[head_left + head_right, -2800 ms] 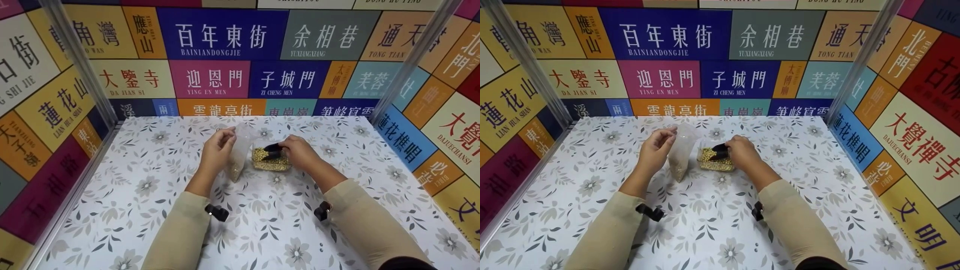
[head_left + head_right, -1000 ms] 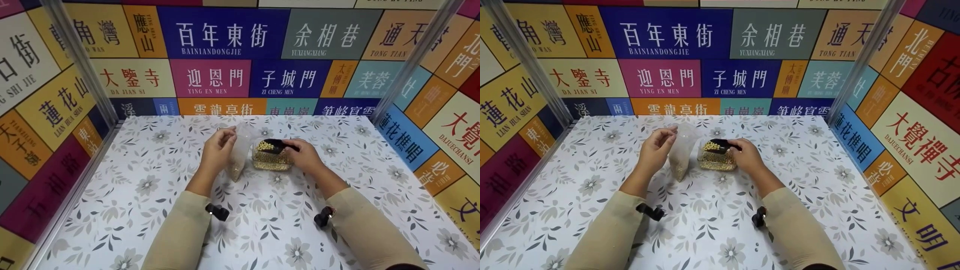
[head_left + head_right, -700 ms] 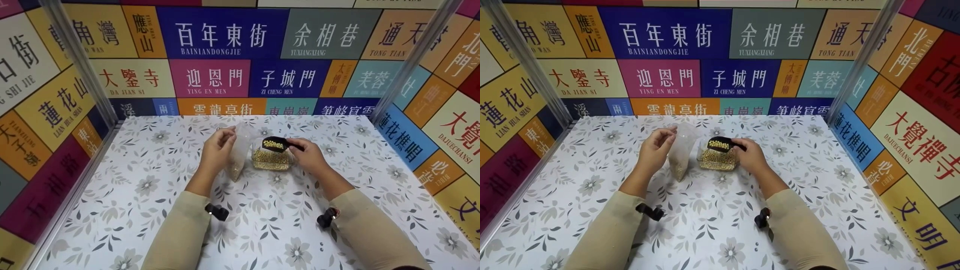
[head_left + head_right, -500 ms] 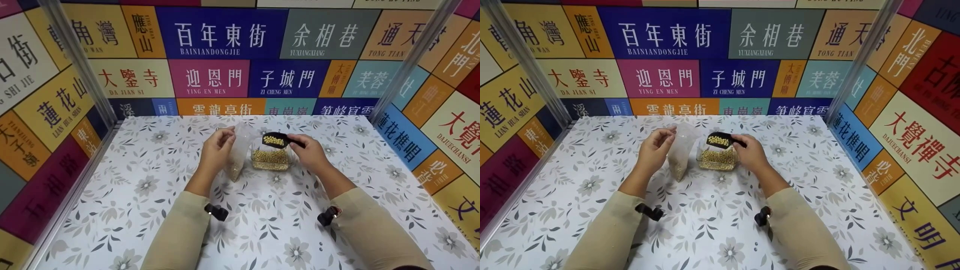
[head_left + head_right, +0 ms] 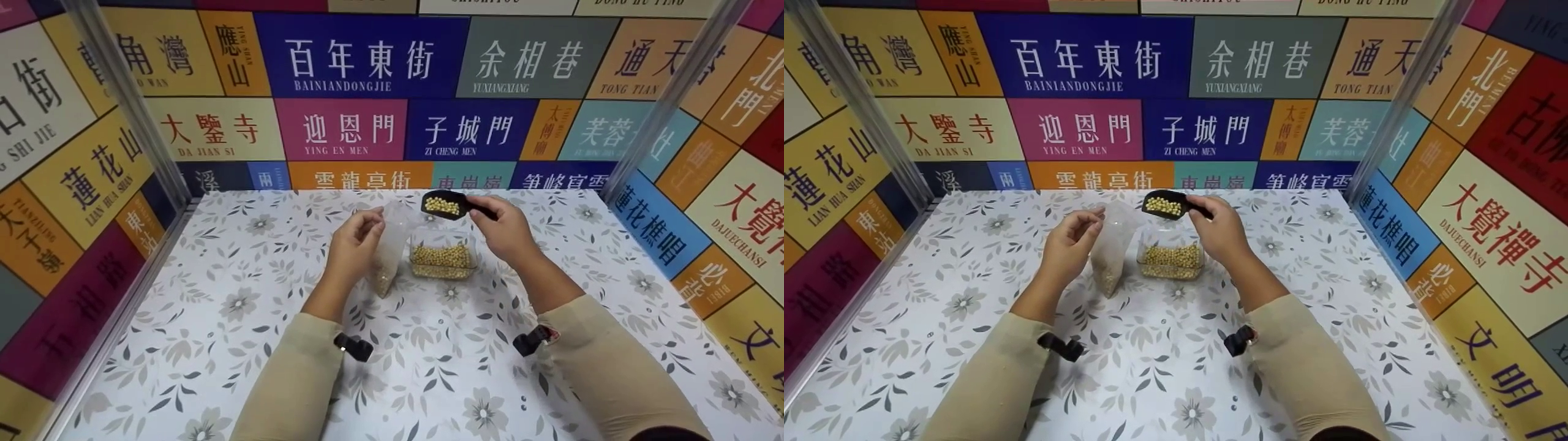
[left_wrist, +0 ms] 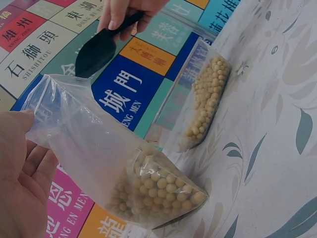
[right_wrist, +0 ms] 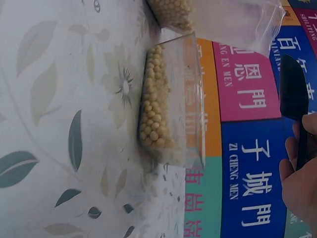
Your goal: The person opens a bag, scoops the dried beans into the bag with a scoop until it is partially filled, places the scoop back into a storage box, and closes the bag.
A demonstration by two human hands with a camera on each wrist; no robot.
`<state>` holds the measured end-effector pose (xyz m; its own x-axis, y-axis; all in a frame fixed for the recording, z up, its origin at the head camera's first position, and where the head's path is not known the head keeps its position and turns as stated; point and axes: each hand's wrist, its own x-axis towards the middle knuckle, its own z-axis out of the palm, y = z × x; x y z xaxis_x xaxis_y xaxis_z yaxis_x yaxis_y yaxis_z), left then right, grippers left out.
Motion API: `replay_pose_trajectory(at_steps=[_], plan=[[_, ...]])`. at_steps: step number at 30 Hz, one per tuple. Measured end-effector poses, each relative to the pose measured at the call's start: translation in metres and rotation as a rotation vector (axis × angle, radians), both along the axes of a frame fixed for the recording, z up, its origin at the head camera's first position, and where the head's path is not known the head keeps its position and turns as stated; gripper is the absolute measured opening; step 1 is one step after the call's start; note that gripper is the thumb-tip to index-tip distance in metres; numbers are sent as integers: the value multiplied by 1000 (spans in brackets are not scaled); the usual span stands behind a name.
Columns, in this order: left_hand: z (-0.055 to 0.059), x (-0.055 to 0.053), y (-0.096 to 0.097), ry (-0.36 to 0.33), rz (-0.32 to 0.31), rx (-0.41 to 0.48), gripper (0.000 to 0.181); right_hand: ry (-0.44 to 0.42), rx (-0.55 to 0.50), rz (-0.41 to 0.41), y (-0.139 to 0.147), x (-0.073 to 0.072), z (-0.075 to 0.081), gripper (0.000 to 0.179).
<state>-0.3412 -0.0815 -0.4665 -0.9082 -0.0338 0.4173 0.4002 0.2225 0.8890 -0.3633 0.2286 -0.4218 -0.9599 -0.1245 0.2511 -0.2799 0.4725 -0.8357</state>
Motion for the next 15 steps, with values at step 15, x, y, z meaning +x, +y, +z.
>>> replay_pose_trajectory(at_steps=[15], plan=[[1, 1, 0, -6, 13, -25, 7, 378, 391, 42, -29, 11, 30, 32]])
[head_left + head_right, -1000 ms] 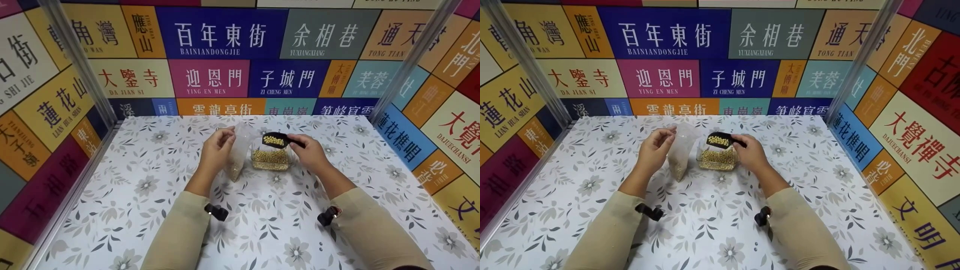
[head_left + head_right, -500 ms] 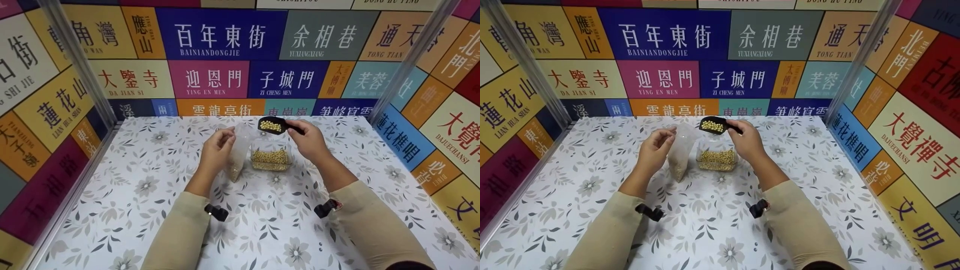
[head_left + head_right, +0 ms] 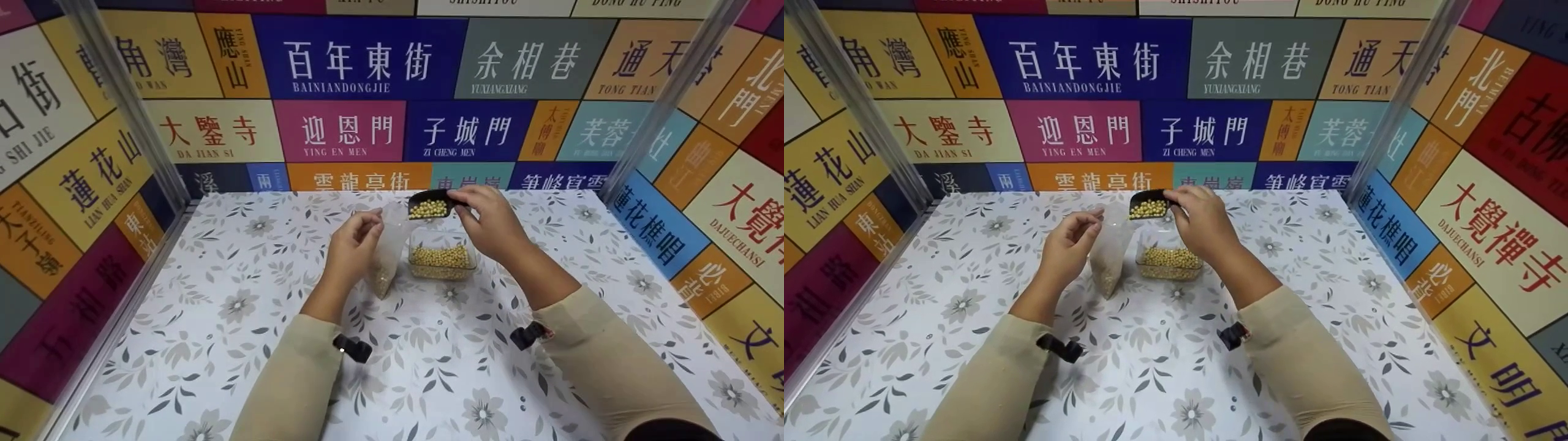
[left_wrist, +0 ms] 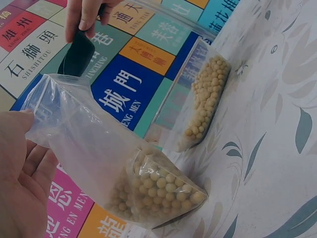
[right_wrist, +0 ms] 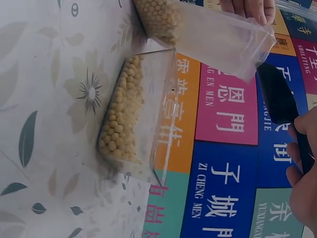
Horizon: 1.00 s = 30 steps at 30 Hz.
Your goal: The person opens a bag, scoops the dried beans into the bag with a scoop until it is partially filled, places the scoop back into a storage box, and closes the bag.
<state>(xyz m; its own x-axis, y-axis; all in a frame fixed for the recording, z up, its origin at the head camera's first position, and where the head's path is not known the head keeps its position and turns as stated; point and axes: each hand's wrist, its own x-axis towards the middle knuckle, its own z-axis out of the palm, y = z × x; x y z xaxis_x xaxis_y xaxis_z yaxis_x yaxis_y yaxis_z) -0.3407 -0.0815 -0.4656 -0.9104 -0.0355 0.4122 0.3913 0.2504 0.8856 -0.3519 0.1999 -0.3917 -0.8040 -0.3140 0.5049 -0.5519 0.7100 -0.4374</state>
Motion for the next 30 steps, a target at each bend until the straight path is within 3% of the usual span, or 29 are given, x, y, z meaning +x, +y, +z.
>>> replay_pose_trajectory(at_steps=[9, 18, 23, 30], plan=[[0, 1, 0, -13, 5, 15, 5, 140, 102, 47, -4, 1, 8, 31], [2, 1, -1, -18, -5, 23, 5, 222, 130, 75, -3, 4, 12, 29], [1, 1, 0, -18, 7, 0, 5, 196, 112, 66, 6, 5, 12, 30], [0, 1, -1, 13, -6, 5, 6, 81, 42, 10, 28, 9, 1, 31]])
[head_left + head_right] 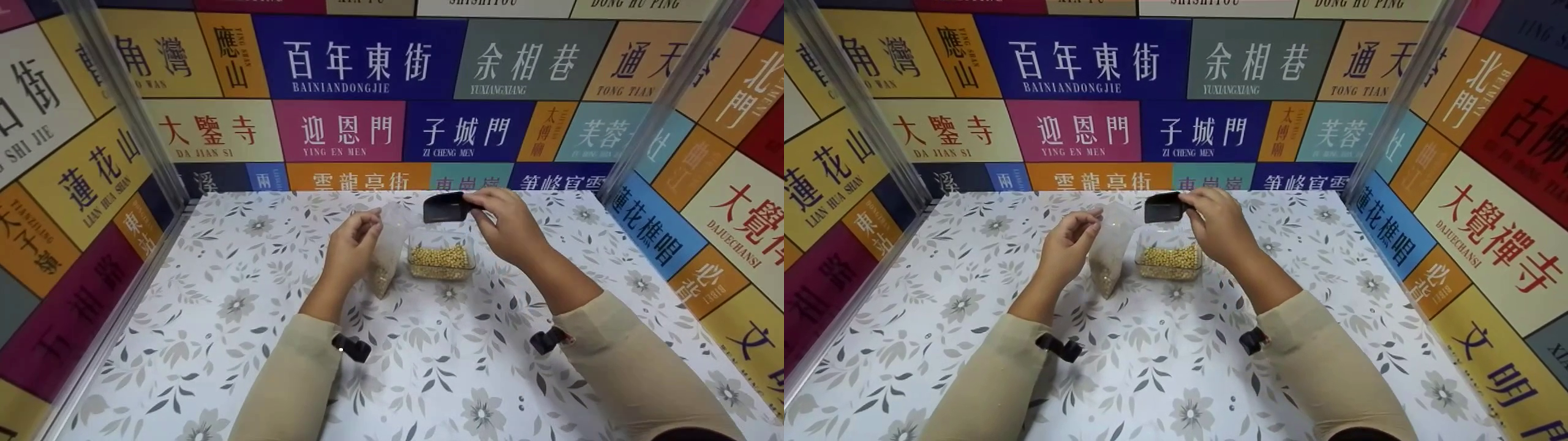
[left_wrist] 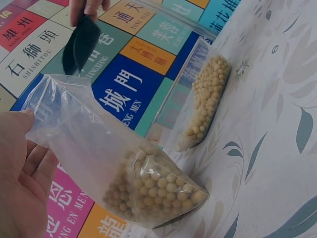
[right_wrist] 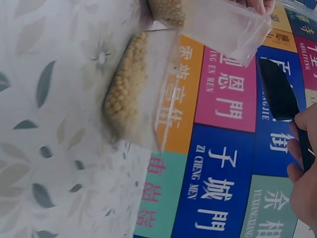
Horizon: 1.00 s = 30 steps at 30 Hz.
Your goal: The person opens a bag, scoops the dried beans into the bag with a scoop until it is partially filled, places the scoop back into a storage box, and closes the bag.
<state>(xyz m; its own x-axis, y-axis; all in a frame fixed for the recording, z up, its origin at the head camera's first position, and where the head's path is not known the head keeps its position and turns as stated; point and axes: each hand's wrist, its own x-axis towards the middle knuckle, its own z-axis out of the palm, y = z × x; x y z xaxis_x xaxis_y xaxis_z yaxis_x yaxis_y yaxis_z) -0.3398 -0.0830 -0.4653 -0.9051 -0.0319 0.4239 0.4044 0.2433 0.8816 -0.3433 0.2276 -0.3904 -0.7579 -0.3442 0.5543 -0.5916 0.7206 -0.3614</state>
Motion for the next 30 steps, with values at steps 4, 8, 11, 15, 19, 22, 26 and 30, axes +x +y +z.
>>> replay_pose_trajectory(at_steps=[4, 8, 11, 15, 19, 22, 26, 30], plan=[[0, 0, 0, 22, -4, 9, 7, -85, -8, -39, 12, 1, -16, 32], [0, 0, 1, 13, -7, 16, 6, -195, 22, -63, 20, 3, -34, 33], [0, 0, 1, 7, -13, 24, 6, -275, 65, -75, 24, 3, -44, 33], [1, 0, 2, -3, -8, 22, 5, -344, 137, -94, 25, 3, -51, 33], [1, 0, 1, -10, -1, 20, 5, -346, 211, -98, 24, 1, -53, 33], [1, 0, 1, -10, -1, 26, 5, -337, 264, -94, 23, 0, -53, 34], [1, 0, 2, -15, -5, 39, 5, -340, 312, -92, 21, -1, -52, 35], [1, 0, 2, -10, -2, 22, 6, -317, 335, -72, 19, -3, -50, 35]])
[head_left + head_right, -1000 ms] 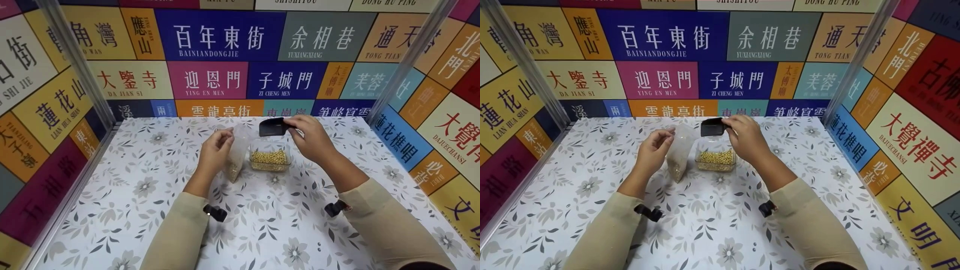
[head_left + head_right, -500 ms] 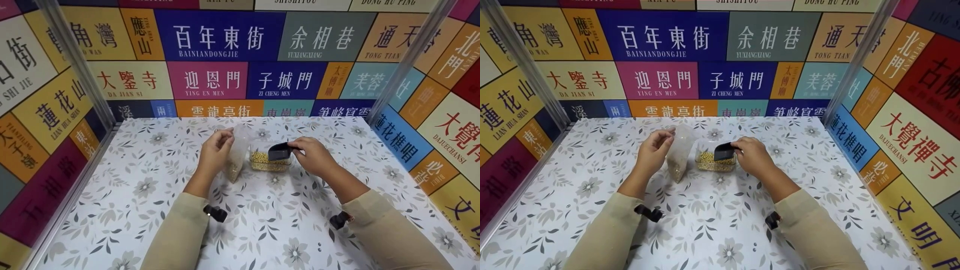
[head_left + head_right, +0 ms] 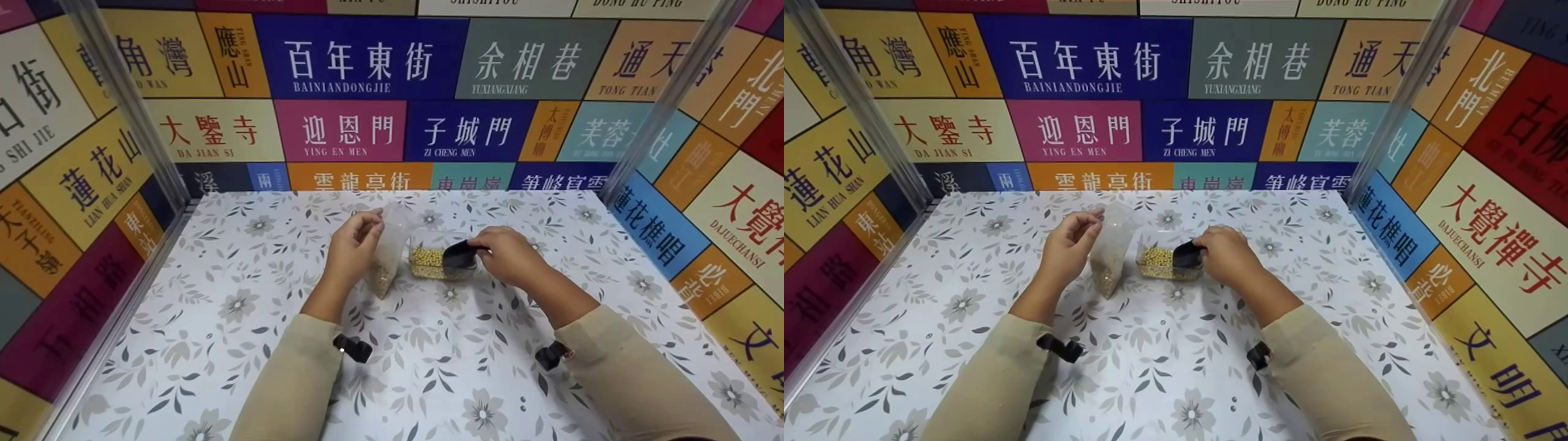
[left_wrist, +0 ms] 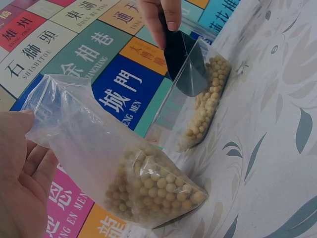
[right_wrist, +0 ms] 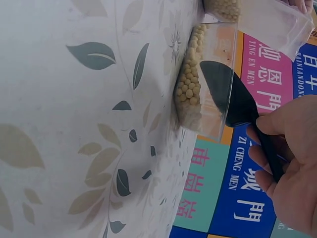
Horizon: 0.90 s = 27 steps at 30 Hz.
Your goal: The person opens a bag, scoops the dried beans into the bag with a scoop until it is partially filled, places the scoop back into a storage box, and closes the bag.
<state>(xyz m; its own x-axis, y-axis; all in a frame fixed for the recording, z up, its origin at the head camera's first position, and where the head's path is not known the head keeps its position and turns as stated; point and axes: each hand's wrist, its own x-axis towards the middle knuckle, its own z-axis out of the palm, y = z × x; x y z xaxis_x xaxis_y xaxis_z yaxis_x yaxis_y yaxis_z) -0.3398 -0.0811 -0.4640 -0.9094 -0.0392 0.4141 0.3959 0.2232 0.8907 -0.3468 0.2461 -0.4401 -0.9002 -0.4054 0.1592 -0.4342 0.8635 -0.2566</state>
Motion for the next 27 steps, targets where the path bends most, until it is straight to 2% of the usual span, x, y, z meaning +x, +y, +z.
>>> replay_pose_trajectory(at_steps=[5, 11, 23, 27], plan=[[0, 0, 0, 7, 4, -16, 6, 40, 46, 34, -6, -2, 3, 36], [1, 0, 0, -15, 16, -26, 5, 56, 110, 35, -13, -2, 8, 35], [-1, -2, 0, -13, 17, -23, 6, 58, 121, 51, -16, -3, 12, 36], [-2, -2, 0, -9, 14, -19, 6, 32, 126, 34, -17, -3, 10, 35]])
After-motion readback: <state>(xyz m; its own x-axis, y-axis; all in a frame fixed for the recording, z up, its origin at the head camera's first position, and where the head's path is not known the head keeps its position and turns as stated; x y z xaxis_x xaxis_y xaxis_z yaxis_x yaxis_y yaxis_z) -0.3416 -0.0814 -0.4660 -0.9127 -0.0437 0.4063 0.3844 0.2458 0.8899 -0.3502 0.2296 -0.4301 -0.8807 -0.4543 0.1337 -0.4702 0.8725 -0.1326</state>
